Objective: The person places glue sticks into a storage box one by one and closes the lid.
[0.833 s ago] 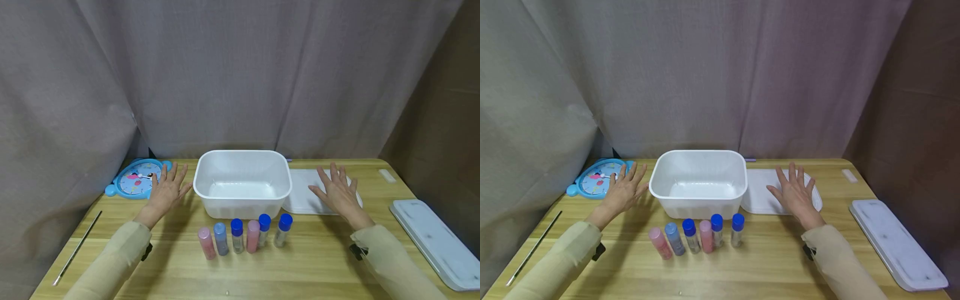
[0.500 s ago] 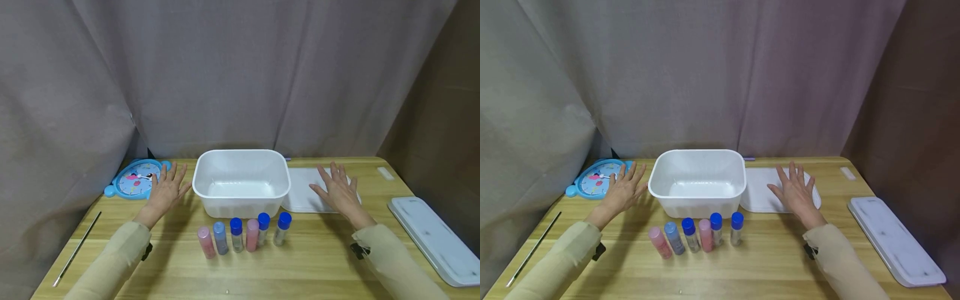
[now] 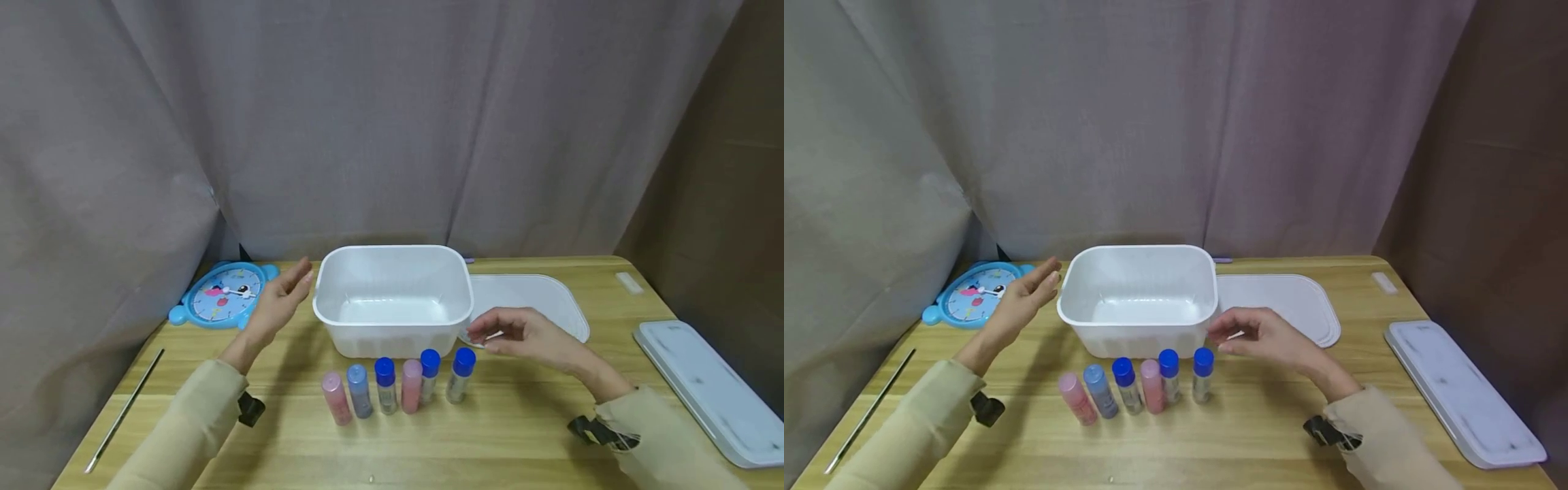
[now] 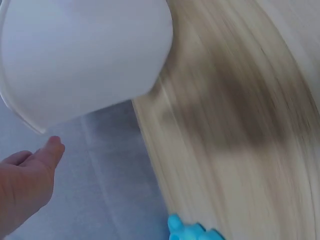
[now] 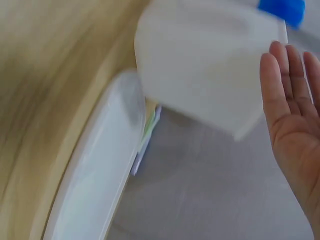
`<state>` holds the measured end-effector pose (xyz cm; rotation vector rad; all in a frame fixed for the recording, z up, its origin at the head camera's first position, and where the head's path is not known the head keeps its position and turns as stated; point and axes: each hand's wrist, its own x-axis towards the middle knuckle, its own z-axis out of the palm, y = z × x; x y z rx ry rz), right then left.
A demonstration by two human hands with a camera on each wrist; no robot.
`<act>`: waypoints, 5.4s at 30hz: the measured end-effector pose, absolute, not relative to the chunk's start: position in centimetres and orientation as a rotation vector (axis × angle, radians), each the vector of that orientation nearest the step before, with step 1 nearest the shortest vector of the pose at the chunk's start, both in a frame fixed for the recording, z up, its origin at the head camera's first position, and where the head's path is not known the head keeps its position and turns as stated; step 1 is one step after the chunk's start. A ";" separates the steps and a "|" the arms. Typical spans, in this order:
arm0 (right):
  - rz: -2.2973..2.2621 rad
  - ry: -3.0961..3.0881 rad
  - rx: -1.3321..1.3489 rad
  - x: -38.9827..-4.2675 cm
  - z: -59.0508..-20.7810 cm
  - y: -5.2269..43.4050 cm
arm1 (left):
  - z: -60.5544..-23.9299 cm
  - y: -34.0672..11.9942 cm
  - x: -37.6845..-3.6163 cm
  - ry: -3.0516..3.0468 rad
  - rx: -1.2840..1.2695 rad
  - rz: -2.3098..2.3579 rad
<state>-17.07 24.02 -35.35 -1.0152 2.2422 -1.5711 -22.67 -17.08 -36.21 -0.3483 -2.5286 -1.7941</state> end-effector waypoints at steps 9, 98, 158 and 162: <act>-1.385 2.210 -1.105 -16.4 -36.4 21.7 | -37.5 -16.2 -22.7 -2.437 -0.330 -1.959; -1.319 2.282 -1.185 -16.1 -35.5 17.1 | -37.9 -15.1 -22.6 -2.438 -0.201 -1.968; -1.374 2.601 -1.018 -21.5 -32.1 7.8 | -38.3 -14.9 -22.4 -2.420 -0.227 -1.909; -1.570 2.581 -1.033 -18.0 -32.6 11.4 | -38.2 -14.8 -22.5 -2.437 -0.230 -1.897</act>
